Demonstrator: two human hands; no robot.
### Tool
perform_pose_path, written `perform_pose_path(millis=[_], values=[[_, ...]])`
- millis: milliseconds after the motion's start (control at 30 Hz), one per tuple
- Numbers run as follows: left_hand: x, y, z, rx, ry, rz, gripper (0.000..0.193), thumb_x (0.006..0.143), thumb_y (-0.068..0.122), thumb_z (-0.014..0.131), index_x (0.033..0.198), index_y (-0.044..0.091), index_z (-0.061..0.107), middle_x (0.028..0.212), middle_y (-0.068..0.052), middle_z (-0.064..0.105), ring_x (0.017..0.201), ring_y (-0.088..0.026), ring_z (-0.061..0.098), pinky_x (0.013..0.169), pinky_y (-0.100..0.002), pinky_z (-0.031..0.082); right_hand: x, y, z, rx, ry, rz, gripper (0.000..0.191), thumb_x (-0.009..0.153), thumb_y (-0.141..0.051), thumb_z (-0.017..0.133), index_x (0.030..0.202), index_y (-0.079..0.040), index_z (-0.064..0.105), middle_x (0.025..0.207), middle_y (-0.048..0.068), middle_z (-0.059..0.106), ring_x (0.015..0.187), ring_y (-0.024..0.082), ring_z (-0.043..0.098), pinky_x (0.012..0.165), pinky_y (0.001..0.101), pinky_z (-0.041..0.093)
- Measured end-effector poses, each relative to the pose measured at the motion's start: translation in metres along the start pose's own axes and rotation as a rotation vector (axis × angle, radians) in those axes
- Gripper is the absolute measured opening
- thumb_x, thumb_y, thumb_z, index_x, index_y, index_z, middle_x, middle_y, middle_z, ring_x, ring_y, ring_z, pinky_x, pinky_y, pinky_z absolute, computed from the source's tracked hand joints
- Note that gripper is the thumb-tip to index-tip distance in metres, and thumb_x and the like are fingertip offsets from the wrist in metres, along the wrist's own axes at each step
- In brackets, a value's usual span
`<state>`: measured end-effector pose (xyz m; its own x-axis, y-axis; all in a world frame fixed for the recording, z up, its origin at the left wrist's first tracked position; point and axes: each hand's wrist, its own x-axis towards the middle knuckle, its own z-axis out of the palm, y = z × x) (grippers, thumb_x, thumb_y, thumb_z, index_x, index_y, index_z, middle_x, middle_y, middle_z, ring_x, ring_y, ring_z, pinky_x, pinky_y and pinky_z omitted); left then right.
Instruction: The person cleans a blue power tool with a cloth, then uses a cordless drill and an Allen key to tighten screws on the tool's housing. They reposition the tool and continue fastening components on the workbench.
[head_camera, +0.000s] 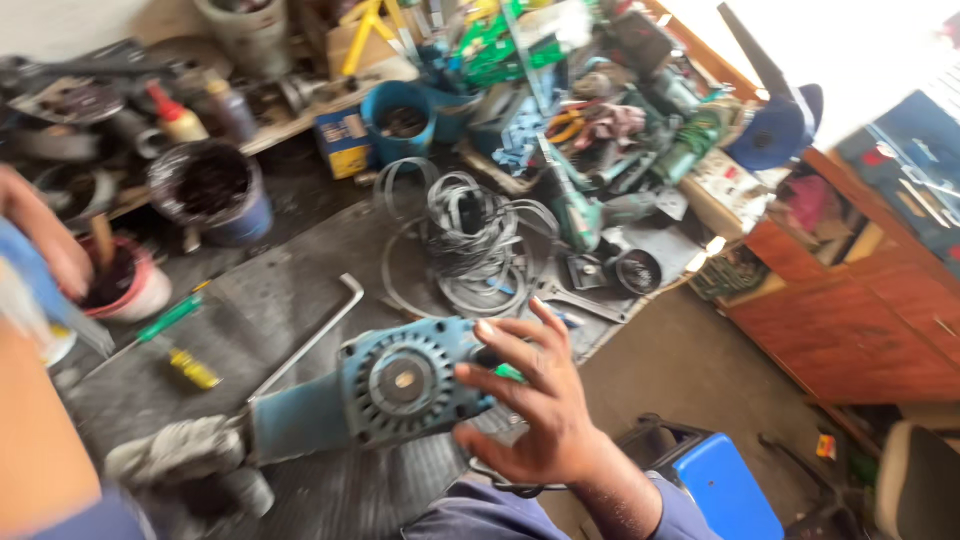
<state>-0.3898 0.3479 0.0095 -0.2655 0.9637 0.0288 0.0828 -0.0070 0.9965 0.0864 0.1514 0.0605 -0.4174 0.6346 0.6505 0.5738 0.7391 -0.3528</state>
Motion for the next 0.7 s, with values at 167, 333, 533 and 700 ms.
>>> perform_pose_path(millis=[167, 333, 533, 700], values=[[-0.174, 0.002, 0.088, 0.374, -0.184, 0.267, 0.045, 0.109, 0.023, 0.044, 0.071, 0.002, 0.056, 0.069, -0.004, 0.058, 0.064, -0.015, 0.057, 0.061, -0.029, 0.045, -0.04, 0.058, -0.017, 0.315, 0.35, 0.392, 0.036, 0.114, -0.031, 0.045, 0.144, -0.013, 0.055, 0.139, 0.018, 0.064, 0.128, 0.032, 0.066, 0.117, 0.0441, 0.05], [-0.235, -0.01, 0.137, 0.427, -0.132, 0.201, 0.023, 0.105, 0.021, 0.054, 0.091, 0.003, 0.062, 0.071, -0.016, 0.054, 0.07, -0.036, 0.056, 0.06, -0.04, 0.045, -0.056, 0.188, -0.033, -0.087, 0.141, 0.612, 0.036, 0.092, -0.016, 0.064, 0.128, -0.007, 0.064, 0.122, 0.013, 0.068, 0.113, 0.026, 0.065, 0.099, 0.0383, 0.051], [-0.222, -0.03, 0.156, 0.594, -0.092, 0.222, 0.023, 0.104, 0.024, 0.048, 0.104, 0.009, 0.066, 0.087, -0.02, 0.069, 0.089, -0.046, 0.067, 0.07, -0.05, 0.052, -0.054, 0.283, -0.046, -0.498, -0.316, 0.364, 0.058, 0.074, -0.007, 0.07, 0.131, -0.01, 0.062, 0.135, 0.009, 0.063, 0.13, 0.031, 0.055, 0.11, 0.0451, 0.04], [-0.223, -0.053, 0.15, 0.763, 0.061, 0.479, 0.02, 0.1, 0.025, 0.053, 0.1, 0.01, 0.065, 0.1, -0.014, 0.07, 0.101, -0.039, 0.065, 0.086, -0.048, 0.052, -0.039, 0.338, -0.036, -0.642, -0.575, 0.196, 0.078, 0.076, 0.0, 0.066, 0.149, -0.019, 0.048, 0.147, 0.006, 0.057, 0.133, 0.029, 0.054, 0.11, 0.042, 0.04]])
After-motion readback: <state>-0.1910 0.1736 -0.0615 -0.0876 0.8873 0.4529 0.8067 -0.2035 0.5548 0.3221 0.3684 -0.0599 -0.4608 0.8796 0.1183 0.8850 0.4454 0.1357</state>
